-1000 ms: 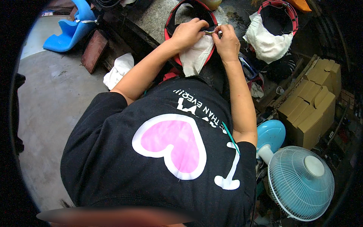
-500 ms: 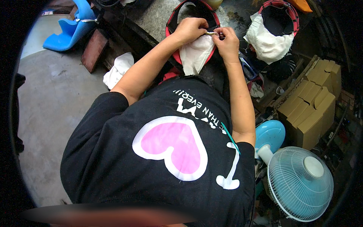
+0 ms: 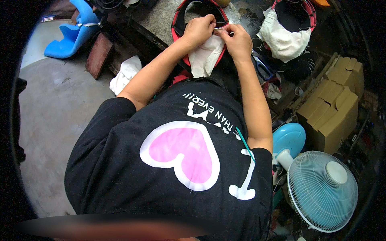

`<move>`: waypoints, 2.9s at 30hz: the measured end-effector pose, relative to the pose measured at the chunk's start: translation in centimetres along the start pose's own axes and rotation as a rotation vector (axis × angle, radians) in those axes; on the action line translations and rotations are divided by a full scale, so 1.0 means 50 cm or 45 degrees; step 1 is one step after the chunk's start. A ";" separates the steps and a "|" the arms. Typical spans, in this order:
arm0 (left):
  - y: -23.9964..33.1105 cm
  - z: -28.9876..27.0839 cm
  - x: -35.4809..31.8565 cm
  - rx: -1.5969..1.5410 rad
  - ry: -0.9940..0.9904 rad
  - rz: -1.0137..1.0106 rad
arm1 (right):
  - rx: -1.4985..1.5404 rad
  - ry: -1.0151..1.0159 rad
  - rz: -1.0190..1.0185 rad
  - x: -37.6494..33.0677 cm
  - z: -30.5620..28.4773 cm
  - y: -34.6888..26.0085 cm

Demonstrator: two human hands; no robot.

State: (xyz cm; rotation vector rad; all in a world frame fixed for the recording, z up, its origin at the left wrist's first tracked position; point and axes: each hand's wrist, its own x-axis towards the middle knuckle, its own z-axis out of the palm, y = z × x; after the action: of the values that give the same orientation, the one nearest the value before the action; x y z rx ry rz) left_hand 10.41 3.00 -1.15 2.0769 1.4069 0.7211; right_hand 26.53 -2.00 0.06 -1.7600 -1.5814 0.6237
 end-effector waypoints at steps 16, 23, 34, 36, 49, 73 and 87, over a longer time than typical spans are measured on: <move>0.012 0.009 -0.030 0.047 0.024 0.098 | 0.398 0.071 0.347 0.018 0.020 0.033; 0.017 -0.002 -0.044 0.073 -0.063 0.152 | -0.129 0.269 0.196 0.019 0.019 0.024; 0.013 0.007 -0.067 0.098 0.009 0.395 | -0.640 0.270 -0.081 0.020 0.023 0.014; 0.012 0.011 -0.069 0.145 0.008 0.384 | -0.643 0.290 -0.041 0.020 0.013 0.024; 0.032 0.005 -0.041 0.305 -0.324 0.243 | -0.200 0.019 0.252 0.022 -0.006 0.041; 0.036 0.011 -0.011 -0.052 0.111 0.171 | 0.363 -0.136 0.249 0.031 0.007 0.057; 0.008 0.029 0.029 0.058 0.181 0.317 | -0.047 -0.050 0.116 0.025 0.011 0.041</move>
State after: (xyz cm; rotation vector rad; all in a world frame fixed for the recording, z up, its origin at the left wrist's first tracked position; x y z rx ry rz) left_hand 12.15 4.02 -1.73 2.3015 1.2599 0.9618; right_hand 27.67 -0.73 -1.75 -1.8665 -1.5548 0.6804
